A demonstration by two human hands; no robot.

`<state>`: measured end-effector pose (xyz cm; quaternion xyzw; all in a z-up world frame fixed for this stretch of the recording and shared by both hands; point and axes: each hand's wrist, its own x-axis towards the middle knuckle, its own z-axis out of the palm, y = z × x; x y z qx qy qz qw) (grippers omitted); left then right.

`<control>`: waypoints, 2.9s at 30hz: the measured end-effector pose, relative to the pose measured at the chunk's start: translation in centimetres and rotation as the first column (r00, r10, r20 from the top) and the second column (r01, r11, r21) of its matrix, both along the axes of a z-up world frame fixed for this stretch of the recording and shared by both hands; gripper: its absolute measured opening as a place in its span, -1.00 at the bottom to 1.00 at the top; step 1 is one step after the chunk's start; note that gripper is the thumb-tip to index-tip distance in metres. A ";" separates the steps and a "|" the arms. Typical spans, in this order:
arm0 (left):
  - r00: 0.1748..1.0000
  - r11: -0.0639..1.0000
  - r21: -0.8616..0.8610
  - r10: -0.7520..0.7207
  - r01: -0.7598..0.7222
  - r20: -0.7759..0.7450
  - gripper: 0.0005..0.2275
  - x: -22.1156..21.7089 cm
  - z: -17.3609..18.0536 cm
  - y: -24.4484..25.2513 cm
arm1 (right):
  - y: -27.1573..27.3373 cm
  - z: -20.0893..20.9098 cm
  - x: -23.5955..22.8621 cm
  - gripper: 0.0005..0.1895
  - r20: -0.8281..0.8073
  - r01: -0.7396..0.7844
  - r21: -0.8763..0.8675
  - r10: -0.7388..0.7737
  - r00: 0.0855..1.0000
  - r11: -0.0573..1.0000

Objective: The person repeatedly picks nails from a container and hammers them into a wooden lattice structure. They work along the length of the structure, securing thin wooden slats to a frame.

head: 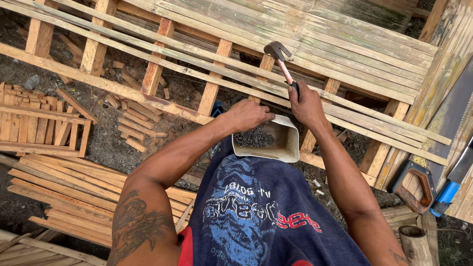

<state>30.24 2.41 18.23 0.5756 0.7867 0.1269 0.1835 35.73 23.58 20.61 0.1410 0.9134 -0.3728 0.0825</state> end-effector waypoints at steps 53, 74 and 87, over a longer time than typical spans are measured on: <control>0.670 0.547 0.428 0.707 -0.720 0.225 -0.89 -35.6 -13.8 -24.2 | -25.8 -5.1 -23.9 -0.77 -0.112 -0.147 -0.002 0.146 0.983 0.989; 0.762 0.629 0.476 0.631 -0.614 0.148 -0.63 -37.5 -16.1 -26.8 | -25.1 -4.3 -27.3 -0.80 -0.041 -0.184 0.080 0.188 0.981 0.980; 0.671 0.611 0.351 0.738 -0.710 0.071 -0.74 -37.0 -16.1 -27.4 | -24.6 -7.6 -28.6 -0.85 -0.297 -0.237 0.021 0.232 0.926 0.971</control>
